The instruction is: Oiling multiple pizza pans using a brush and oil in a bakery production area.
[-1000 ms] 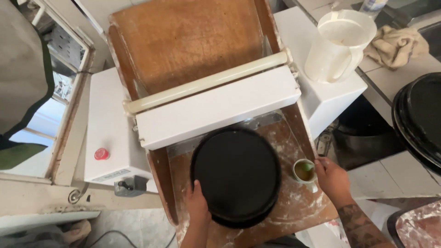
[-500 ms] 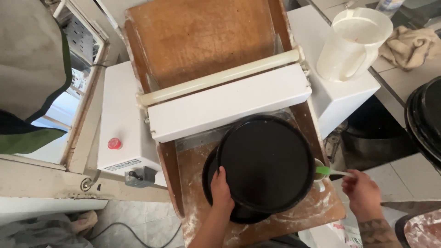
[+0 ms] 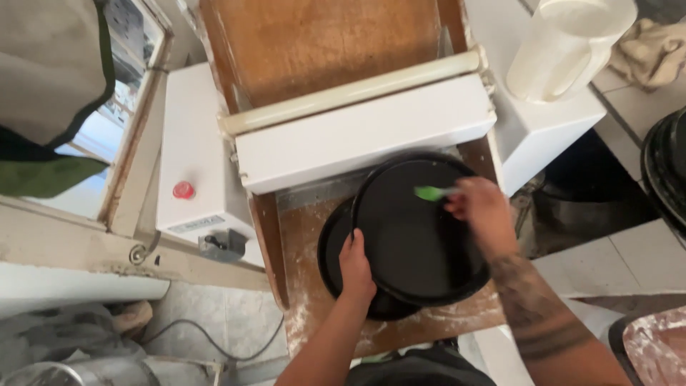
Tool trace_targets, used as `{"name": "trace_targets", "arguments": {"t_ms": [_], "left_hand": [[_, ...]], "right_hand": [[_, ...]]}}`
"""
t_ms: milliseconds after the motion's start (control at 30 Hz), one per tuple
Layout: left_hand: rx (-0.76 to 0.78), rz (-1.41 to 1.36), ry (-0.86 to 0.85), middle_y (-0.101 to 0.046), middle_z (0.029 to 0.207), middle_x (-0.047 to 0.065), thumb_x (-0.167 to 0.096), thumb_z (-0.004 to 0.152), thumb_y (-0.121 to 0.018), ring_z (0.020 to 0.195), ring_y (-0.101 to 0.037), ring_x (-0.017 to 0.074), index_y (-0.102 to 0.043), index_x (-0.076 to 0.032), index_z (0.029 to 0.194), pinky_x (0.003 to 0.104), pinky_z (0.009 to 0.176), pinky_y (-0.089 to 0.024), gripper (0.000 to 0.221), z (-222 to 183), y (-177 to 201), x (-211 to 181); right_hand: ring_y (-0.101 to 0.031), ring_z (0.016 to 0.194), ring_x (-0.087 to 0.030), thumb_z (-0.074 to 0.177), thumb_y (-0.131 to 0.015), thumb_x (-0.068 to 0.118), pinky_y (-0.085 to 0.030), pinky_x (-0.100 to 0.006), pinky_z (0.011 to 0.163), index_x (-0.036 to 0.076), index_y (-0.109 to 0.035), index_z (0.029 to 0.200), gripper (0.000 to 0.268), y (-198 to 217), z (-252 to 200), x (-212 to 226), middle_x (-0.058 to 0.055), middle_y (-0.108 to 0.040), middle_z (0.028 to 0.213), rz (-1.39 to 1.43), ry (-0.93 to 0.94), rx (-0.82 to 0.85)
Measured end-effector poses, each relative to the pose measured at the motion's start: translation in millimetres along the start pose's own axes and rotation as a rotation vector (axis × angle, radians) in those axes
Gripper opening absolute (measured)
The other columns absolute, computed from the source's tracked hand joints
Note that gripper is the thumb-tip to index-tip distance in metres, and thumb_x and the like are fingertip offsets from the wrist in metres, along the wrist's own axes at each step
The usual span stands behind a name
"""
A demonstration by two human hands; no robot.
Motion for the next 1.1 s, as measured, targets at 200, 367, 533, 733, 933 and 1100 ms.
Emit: {"name": "trace_targets", "arguments": {"t_ms": [200, 367, 533, 733, 933, 1100], "left_hand": [[-0.035, -0.066, -0.096, -0.052, 0.150, 0.027, -0.040, 0.106, -0.060, 0.139, -0.052, 0.0359, -0.043, 0.003, 0.152, 0.049, 0.113, -0.048, 0.065, 49.0, 32.7, 26.5], [-0.072, -0.107, -0.064, -0.050, 0.151, 0.028, -0.041, 0.105, -0.060, 0.138, -0.052, 0.0400, -0.042, 0.001, 0.155, 0.052, 0.110, -0.049, 0.067, 15.5, 47.6, -1.2], [-0.074, -0.140, -0.015, -0.049, 0.153, 0.027, -0.039, 0.105, -0.060, 0.138, -0.052, 0.0399, -0.041, 0.000, 0.155, 0.053, 0.111, -0.048, 0.067, 9.7, 46.8, 14.2], [-0.057, -0.203, -0.037, -0.055, 0.147, 0.027, -0.036, 0.106, -0.060, 0.136, -0.054, 0.0389, -0.046, 0.003, 0.150, 0.054, 0.112, -0.047, 0.060, 18.2, 52.6, 28.3], [-0.134, -0.095, 0.139, -0.054, 0.155, 0.011, -0.037, 0.096, -0.052, 0.140, -0.055, 0.0267, -0.047, -0.004, 0.153, 0.038, 0.116, -0.046, 0.066, -7.1, 43.3, 12.7], [-0.107, -0.142, 0.028, -0.073, 0.117, 0.011, -0.030, 0.103, -0.054, 0.106, -0.067, 0.0226, -0.069, 0.000, 0.125, 0.037, 0.093, -0.056, 0.041, 13.6, 35.6, 26.0]], "right_hand": [[-0.079, 0.075, -0.024, 0.101, -0.059, 0.030, -0.064, -0.039, 0.073, 0.017, -0.075, 0.091, 0.023, -83.2, -77.4, 7.3, -0.003, -0.078, 0.067, -0.687, 0.305, 0.525], [-0.073, 0.094, -0.033, 0.110, -0.058, 0.037, -0.058, -0.045, 0.087, 0.021, -0.078, 0.102, 0.027, 30.6, -13.1, -39.2, -0.009, -0.076, 0.087, -0.881, 0.332, 0.104], [-0.067, 0.105, -0.039, 0.118, -0.064, 0.027, -0.054, -0.049, 0.093, 0.011, -0.076, 0.110, 0.022, 12.2, -15.9, 2.5, -0.015, -0.071, 0.104, -0.776, 0.528, -0.082], [-0.076, 0.080, -0.024, 0.100, -0.061, 0.026, -0.059, -0.040, 0.081, 0.021, -0.076, 0.089, 0.019, -55.8, -91.6, 6.5, 0.003, -0.077, 0.072, -0.651, 0.419, 0.493], [-0.069, 0.091, -0.022, 0.119, -0.050, 0.013, -0.050, -0.039, 0.093, 0.006, -0.073, 0.097, 0.032, -7.1, -35.1, 39.5, -0.005, -0.072, 0.088, -0.702, 0.626, 0.018], [-0.068, 0.093, -0.020, 0.106, -0.045, 0.018, -0.047, -0.035, 0.092, 0.016, -0.071, 0.086, 0.033, -104.9, -80.1, 30.1, 0.000, -0.072, 0.099, -0.569, 0.674, 0.523]]}}
Point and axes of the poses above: each hand's wrist, its own z-axis towards the middle knuckle, its own y-axis out of the back of the hand, x = y × z, the point moved 7 cm from there along z, towards the middle knuckle
